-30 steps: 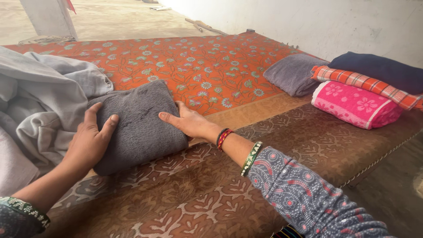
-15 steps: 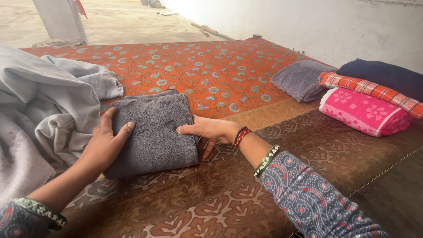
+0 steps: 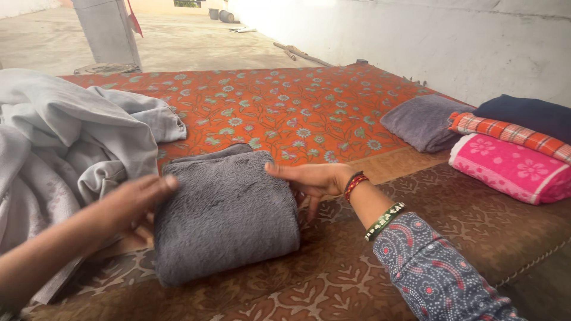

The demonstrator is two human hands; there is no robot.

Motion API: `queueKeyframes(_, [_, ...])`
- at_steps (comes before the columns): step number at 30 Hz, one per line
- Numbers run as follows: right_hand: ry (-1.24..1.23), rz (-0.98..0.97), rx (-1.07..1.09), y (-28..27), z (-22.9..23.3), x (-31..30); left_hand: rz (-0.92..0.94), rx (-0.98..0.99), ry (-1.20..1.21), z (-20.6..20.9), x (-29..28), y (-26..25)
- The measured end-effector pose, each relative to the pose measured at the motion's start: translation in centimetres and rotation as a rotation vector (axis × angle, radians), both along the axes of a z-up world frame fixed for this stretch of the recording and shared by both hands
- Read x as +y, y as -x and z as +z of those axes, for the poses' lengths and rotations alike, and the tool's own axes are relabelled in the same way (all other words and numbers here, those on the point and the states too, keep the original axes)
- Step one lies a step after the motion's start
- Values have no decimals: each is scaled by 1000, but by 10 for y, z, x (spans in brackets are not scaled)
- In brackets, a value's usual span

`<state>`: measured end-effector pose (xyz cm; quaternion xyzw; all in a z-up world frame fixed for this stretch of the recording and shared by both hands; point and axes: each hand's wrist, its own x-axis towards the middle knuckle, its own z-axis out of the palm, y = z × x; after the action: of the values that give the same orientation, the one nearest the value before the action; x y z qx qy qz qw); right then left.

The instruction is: The person folds a dark gray towel on a patterned orange mat, smoothing and aligning edges, then rolls it into a compact bundle and places it on a stack of other folded towels. The person then begins to handle a light gray towel.

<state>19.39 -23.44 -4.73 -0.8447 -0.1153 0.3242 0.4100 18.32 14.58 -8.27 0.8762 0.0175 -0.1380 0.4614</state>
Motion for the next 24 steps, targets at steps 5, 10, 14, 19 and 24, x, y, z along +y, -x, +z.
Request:
queueKeyframes(5, [-195,-227,-177,-61,-38,16,5,-245,-90,-12,4,-85])
queueKeyframes(10, [63,-401,-203,-119,-54,25,77,146,-324,-20,-14,-144])
queueKeyframes(14, [-91,-286,-218,-146,-60,39,56,68,-240,-35,-10,-174])
queueKeyframes(19, [-17,-37,-450,-192,-73,56,-107,-66,366,-58,-21,-203])
queueKeyframes(24, [-555,-194,-416,-222,-91,59,0,-122,720,-39,-21,-186])
